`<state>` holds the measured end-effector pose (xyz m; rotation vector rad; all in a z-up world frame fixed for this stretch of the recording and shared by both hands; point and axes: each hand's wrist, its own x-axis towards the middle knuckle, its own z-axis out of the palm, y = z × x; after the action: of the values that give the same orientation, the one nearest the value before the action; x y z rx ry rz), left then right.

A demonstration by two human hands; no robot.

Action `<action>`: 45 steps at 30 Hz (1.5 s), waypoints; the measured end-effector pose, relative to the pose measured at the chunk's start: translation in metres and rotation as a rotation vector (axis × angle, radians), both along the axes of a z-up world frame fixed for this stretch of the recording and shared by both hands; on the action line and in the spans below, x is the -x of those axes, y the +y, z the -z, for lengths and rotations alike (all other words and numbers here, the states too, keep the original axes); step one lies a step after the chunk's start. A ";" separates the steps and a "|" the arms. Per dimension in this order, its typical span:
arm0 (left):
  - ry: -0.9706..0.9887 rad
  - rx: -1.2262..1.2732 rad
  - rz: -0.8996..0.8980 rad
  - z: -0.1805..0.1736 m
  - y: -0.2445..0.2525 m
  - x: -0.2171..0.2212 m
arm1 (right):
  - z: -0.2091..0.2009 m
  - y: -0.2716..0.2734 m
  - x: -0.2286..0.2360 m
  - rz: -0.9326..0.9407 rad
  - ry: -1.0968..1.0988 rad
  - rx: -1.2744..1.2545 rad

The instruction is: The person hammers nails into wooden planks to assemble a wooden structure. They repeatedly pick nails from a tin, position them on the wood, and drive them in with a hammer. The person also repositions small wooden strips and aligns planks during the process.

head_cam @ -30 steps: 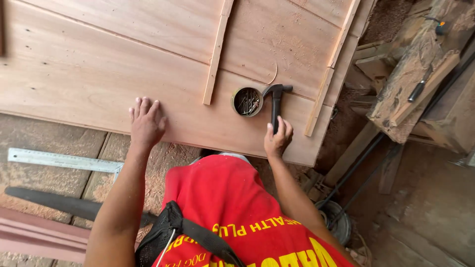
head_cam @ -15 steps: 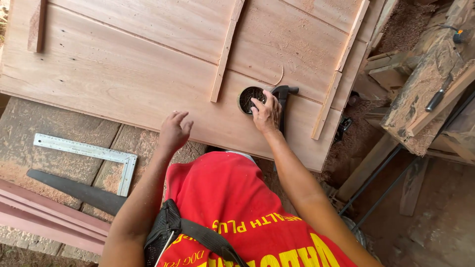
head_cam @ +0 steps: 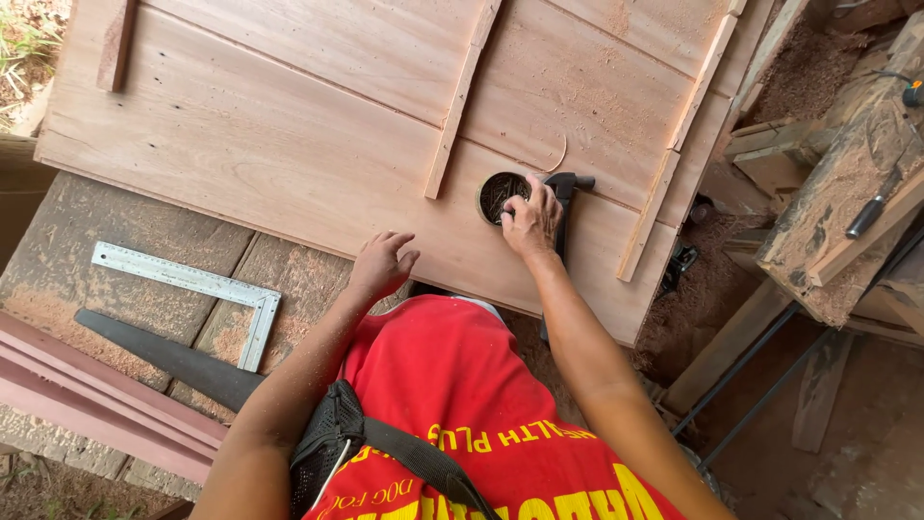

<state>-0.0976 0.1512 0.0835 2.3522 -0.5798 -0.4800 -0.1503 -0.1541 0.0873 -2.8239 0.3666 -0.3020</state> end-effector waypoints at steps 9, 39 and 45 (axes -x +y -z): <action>0.095 0.209 0.017 -0.014 -0.031 -0.004 | 0.005 -0.017 0.026 0.203 -0.151 -0.748; -0.135 0.201 -0.390 0.034 0.053 -0.071 | 0.060 0.004 0.154 0.423 -0.021 -0.212; -0.311 0.221 -0.968 0.020 0.144 -0.182 | 0.189 -0.087 0.200 0.346 -0.078 -0.334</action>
<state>0.0843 0.2948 0.0637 2.1807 0.3866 0.3746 -0.3500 -0.2406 -0.1017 -2.4069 0.8089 -0.3793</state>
